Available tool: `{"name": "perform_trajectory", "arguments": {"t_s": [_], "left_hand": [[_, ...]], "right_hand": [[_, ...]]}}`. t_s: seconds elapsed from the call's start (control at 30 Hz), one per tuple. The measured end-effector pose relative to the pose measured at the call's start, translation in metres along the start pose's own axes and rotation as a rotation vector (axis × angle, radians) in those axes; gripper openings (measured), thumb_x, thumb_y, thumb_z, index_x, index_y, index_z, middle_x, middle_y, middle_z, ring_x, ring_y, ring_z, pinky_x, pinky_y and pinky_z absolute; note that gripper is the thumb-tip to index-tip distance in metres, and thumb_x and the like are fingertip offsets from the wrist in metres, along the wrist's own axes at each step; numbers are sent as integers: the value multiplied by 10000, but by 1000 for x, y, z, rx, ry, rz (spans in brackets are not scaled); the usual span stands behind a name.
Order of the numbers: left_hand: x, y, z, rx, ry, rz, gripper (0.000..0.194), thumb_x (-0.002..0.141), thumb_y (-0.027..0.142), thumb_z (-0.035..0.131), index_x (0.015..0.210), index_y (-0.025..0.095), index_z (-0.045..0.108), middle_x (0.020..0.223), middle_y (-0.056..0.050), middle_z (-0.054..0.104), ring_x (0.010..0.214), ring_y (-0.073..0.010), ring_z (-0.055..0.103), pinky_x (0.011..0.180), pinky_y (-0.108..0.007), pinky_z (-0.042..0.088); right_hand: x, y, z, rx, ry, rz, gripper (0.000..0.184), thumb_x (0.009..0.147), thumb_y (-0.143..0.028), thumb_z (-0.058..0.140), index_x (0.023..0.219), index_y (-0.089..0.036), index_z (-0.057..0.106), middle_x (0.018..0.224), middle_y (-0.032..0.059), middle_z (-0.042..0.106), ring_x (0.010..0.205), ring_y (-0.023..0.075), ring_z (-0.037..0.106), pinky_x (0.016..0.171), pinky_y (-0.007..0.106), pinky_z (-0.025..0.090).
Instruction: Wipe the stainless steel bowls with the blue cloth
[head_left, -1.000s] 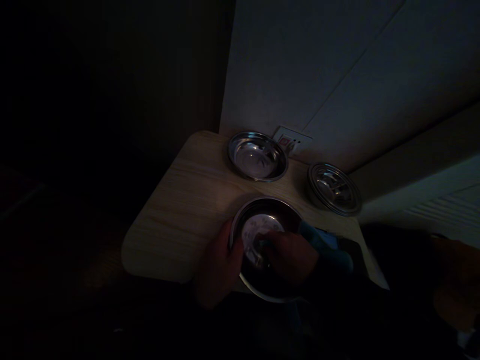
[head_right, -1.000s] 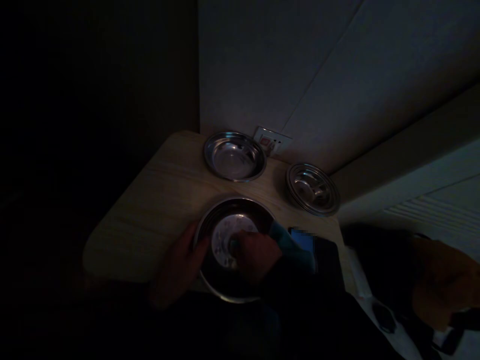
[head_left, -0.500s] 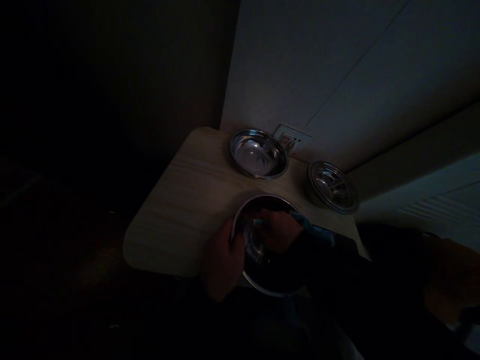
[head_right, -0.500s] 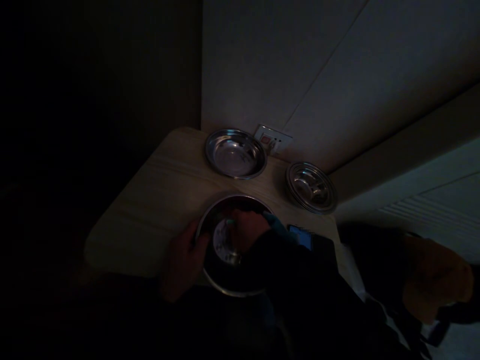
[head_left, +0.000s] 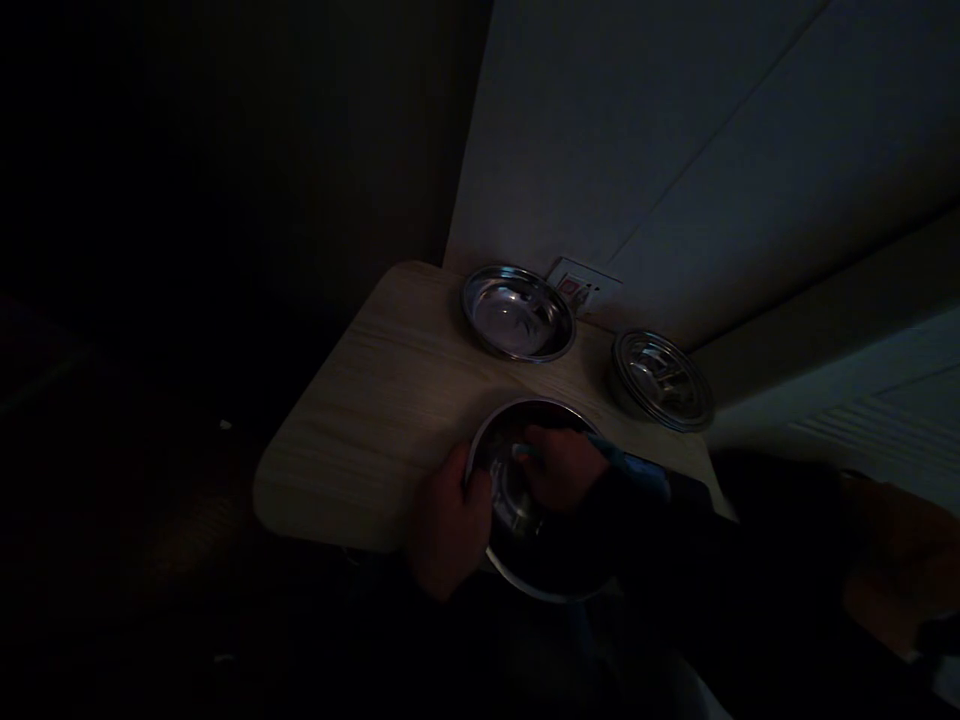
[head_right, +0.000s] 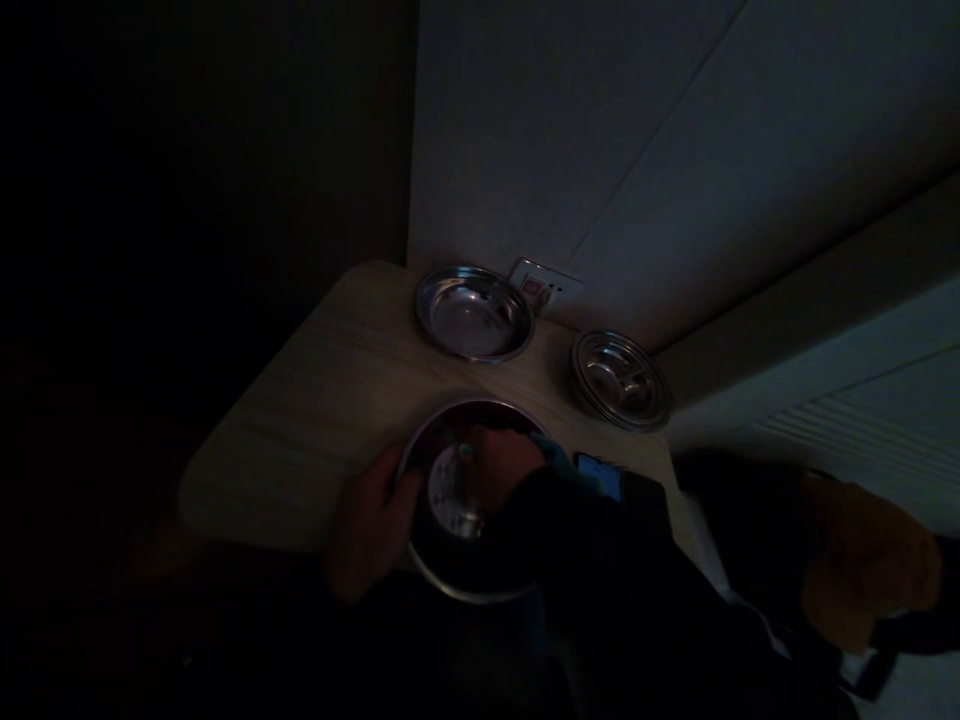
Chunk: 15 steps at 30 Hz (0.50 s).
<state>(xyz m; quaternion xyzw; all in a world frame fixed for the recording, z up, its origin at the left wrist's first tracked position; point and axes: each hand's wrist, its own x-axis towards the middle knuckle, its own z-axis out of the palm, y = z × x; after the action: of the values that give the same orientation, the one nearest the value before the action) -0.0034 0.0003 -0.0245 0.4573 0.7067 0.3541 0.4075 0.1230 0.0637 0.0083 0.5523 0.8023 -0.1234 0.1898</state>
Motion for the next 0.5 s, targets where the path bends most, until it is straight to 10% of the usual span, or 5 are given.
{"name": "perform_trajectory", "arguments": {"t_s": [0.5], "left_hand": [[1,2,2,84,51,32,270,796,235,385,944,195,608,833,-70,673,758,-189,609,660,-266,418]], "right_hand": [[13,2,-6,28,76,12,225,840,-297,406,951,-167,553,941,94,654,832,203,618,678,270,408]]}}
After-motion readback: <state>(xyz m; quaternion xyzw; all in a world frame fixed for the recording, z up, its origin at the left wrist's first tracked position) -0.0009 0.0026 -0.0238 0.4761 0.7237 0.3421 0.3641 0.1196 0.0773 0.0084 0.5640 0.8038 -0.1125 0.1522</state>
